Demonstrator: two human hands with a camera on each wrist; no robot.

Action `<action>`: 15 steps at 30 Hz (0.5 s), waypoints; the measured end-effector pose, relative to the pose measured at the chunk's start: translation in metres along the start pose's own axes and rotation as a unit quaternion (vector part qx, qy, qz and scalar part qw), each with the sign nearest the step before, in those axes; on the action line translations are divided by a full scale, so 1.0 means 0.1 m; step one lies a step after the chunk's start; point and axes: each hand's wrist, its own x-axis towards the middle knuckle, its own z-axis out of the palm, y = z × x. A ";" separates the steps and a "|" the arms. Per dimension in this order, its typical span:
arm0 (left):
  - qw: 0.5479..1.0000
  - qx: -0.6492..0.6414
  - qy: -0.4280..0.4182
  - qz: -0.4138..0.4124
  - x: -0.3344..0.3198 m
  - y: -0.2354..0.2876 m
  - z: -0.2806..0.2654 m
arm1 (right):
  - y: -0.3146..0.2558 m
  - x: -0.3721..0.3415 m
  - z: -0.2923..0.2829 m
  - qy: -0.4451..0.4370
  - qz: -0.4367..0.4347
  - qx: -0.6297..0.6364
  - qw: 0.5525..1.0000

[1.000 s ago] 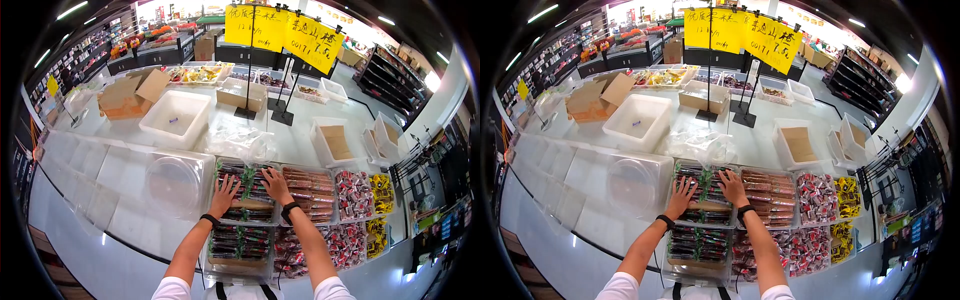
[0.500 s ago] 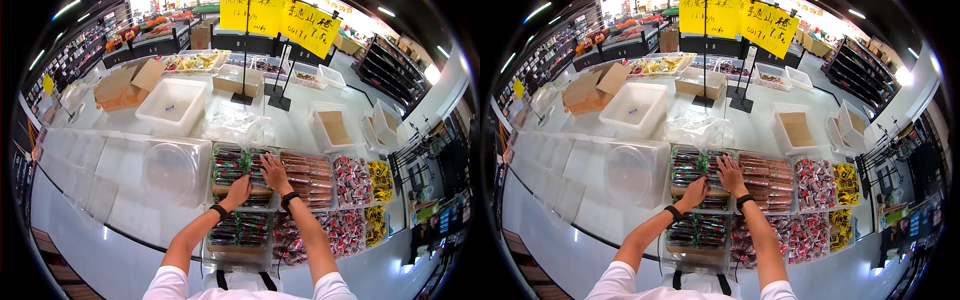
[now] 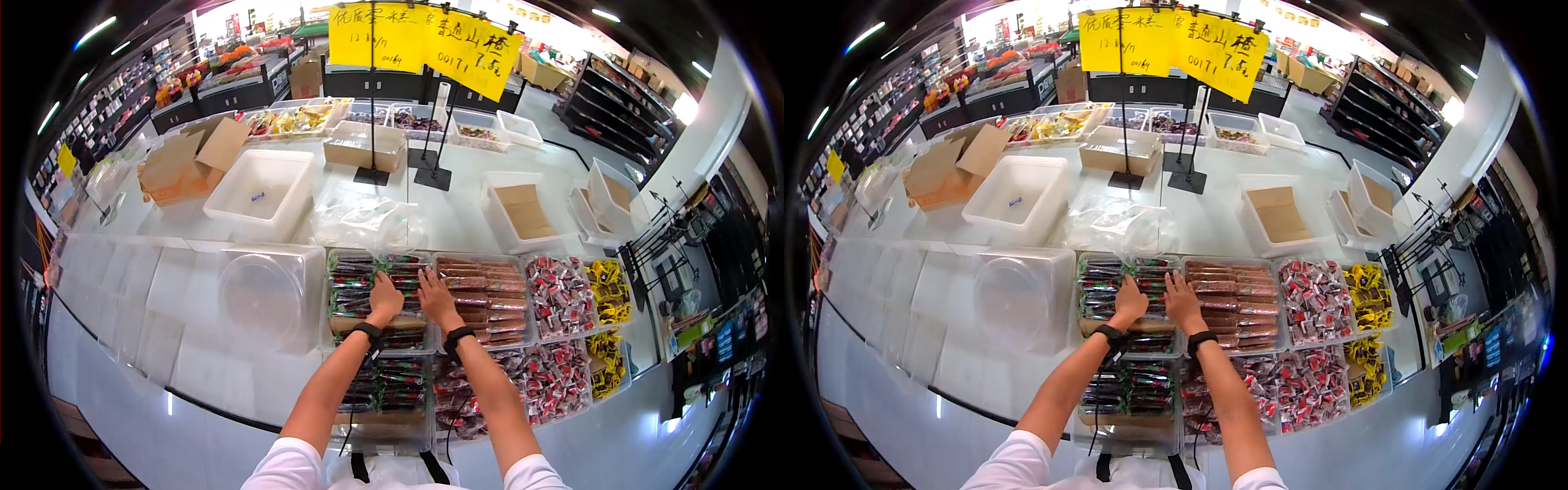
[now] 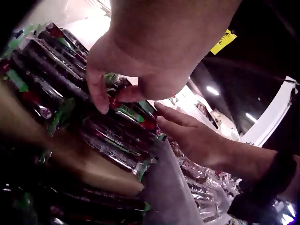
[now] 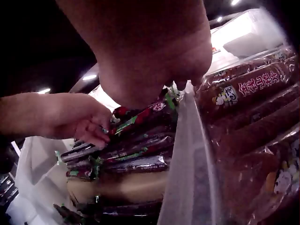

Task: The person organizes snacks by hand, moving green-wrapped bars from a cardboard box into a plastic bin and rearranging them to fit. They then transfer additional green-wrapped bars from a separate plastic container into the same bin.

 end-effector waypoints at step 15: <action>0.970 -0.037 0.118 0.211 -0.39 -0.59 -0.51 | -0.19 -0.30 -0.17 0.078 -0.028 -0.046 0.995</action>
